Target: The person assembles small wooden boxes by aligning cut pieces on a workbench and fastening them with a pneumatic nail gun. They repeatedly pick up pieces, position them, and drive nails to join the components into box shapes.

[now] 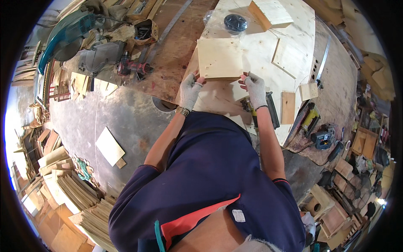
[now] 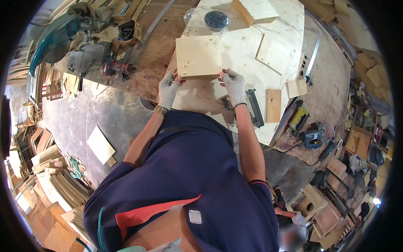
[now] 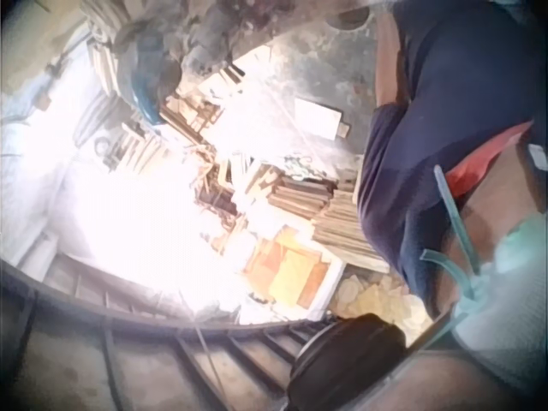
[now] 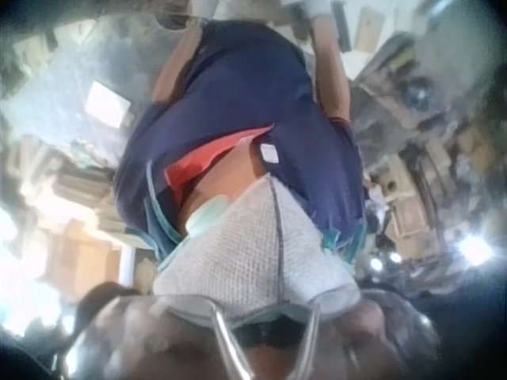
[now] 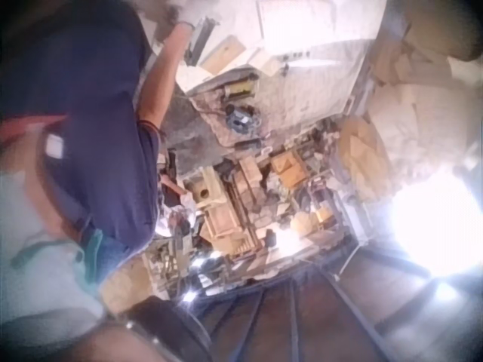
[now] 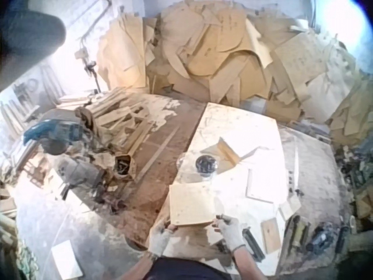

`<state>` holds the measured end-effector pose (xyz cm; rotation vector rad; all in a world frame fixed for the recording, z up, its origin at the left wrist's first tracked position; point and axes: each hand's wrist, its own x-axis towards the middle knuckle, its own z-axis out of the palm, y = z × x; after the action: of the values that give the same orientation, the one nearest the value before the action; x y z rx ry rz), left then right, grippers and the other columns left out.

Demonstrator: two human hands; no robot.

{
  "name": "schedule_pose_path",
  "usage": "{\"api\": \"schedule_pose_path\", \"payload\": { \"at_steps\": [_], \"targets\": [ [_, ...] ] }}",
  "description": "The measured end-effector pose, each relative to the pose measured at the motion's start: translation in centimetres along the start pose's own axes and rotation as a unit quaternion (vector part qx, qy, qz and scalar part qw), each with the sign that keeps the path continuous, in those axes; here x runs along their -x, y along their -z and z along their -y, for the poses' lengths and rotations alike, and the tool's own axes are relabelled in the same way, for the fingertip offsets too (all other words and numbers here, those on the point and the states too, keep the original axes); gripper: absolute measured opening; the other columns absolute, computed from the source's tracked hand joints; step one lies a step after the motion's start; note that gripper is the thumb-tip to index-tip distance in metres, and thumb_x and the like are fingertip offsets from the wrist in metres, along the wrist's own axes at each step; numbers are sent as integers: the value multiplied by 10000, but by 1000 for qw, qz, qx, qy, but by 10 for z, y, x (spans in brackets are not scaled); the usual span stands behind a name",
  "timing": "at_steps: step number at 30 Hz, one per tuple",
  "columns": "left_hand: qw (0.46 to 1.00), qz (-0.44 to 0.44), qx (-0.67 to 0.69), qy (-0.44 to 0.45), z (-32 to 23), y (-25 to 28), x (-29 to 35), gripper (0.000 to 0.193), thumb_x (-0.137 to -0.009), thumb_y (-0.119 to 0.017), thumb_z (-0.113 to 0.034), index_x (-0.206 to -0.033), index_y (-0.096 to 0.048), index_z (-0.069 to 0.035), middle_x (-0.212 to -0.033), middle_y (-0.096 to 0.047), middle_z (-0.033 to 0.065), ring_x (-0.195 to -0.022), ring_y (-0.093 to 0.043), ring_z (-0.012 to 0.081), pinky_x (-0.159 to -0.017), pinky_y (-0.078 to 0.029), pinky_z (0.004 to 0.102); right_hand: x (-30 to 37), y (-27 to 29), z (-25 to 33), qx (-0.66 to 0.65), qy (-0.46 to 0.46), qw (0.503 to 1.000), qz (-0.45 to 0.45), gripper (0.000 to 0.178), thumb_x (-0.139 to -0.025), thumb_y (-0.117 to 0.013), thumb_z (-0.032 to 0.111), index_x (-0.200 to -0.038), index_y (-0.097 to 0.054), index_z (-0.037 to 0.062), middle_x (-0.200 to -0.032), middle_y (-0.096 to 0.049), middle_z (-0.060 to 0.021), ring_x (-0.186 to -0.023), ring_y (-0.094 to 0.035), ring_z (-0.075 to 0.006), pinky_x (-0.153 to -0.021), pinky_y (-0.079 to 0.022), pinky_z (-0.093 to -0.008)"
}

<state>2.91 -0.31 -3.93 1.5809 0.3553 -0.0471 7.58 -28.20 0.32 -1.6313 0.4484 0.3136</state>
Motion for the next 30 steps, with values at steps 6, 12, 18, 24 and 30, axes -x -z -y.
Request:
{"api": "schedule_pose_path", "payload": {
  "at_steps": [6, 12, 18, 24, 30],
  "targets": [
    [991, -81, -39, 96, -35, -8, 12, 337, -1052, -764, -241, -879, -704, 42, -832, -711, 58, -775, -740, 116, -719, -593, 271, 3, -4, -5, 158, 53, 983, -74, 348, -991, -762, 309, -950, -827, -31, -713, -741, -111, -675, -732, -184, -658, -568, -353],
    [980, -102, -149, 80, -22, -12, 6, 277, -1037, -756, -186, -843, -706, 6, -838, -705, 29, -722, -661, 91, -697, -584, 271, 2, -13, -12, 231, 98, 963, -101, 401, -968, -694, 383, -903, -803, 3, -661, -684, -197, -601, -669, -314, -651, -520, -439],
    [987, -118, -75, 79, -11, -16, 7, 227, -1038, -735, -154, -889, -738, 17, -823, -703, 17, -707, -630, 80, -662, -541, 266, 7, -16, -4, 206, 100, 969, -94, 384, -968, -714, 343, -879, -805, -19, -635, -689, -164, -599, -709, -264, -625, -545, -413],
    [986, -124, -25, 108, -5, -17, 6, 192, -1039, -718, -141, -933, -763, 12, -833, -704, 14, -686, -611, 71, -624, -494, 238, 14, -24, 1, 79, 42, 990, -109, 367, -975, -781, 269, -897, -809, -89, -635, -682, -91, -574, -700, -147, -559, -584, -315],
    [982, -108, -124, 94, -32, -10, 12, 230, -993, -744, -190, -908, -732, 23, -759, -660, 88, -648, -583, 135, -630, -487, 321, 18, -27, 2, -22, -11, 991, -134, 266, -954, -812, 177, -912, -819, -86, -754, -724, -76, -641, -695, -134, -598, -653, -310]
  ]
}}
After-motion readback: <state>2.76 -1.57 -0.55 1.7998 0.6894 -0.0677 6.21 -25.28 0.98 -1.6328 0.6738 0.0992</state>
